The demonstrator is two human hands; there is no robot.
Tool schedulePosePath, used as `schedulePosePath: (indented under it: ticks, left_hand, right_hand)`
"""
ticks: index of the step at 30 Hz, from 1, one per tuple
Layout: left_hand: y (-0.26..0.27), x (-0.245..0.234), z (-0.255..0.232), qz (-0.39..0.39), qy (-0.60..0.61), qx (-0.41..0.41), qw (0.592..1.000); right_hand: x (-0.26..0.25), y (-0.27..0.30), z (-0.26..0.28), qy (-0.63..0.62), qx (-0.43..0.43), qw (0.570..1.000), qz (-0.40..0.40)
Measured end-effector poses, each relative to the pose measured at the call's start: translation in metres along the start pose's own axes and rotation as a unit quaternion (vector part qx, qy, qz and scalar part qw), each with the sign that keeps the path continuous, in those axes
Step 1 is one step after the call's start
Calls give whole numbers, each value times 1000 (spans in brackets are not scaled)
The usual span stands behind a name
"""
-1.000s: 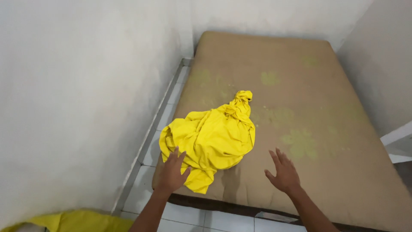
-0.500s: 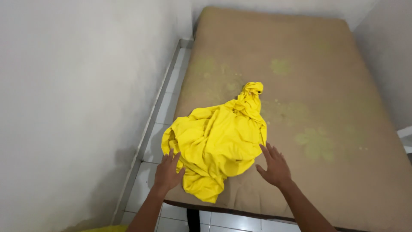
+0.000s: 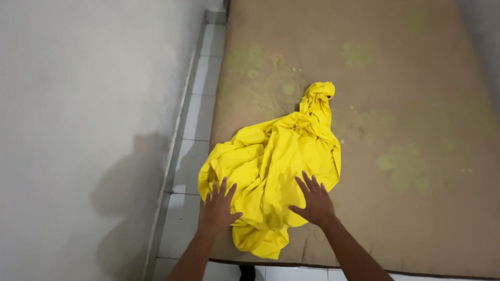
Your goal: The recorder puts yellow pillowcases onto a bolster pillow and a smaller rectangular pillow.
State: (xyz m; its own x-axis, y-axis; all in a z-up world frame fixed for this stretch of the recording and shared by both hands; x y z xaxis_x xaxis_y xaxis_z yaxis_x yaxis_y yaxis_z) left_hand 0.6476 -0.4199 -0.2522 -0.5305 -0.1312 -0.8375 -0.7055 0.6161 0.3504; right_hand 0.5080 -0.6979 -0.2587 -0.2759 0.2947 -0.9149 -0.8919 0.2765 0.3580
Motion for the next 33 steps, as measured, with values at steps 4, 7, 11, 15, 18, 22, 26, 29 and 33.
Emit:
schedulePosePath:
  ticks: [4, 7, 11, 15, 18, 22, 26, 29, 33]
  left_hand:
    - [-29, 19, 2, 20, -40, 10, 999]
    - [-42, 22, -5, 53, -55, 2, 997]
    - [-56, 44, 4, 70, -78, -19, 994]
    - [-69, 85, 28, -36, -56, 10, 998]
    - [-72, 105, 38, -65, -91, 20, 994]
    - [-67, 95, 20, -102, -61, 34, 992]
    - [-70, 67, -26, -176, 58, 99, 978]
    - [-73, 53, -76, -220, 111, 158, 956]
    - [-81, 37, -160, -251, 151, 187, 938]
  right_hand:
    - [9, -17, 21, -3, 9, 999, 37]
    - [1, -28, 42, -1, 22, 997, 74]
    - [21, -40, 59, 4, 37, 992, 123]
    - [76, -58, 50, 21, 30, 995, 95]
    - [114, -65, 30, 40, 16, 998, 46]
    - [109, -62, 9, 6, 19, 1000, -12]
    - [73, -52, -22, -49, 27, 994, -96]
    - [7, -33, -20, -110, -16, 983, -144]
    - [-75, -6, -1, -187, -123, 960, -166]
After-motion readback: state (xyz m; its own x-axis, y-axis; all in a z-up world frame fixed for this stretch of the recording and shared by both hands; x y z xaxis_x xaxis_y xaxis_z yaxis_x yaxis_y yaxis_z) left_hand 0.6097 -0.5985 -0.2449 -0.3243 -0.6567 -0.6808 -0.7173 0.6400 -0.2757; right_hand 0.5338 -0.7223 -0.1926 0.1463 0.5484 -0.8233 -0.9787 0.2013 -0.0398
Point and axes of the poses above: each hand's wrist, its own y-axis away from the middle knuckle, its own x-axis out of the palm, z = x × y, the point moved 6 cm from there along -y, towards the middle knuckle, and after that the axes turned 4 degrees about y, right-handed, at the moved point
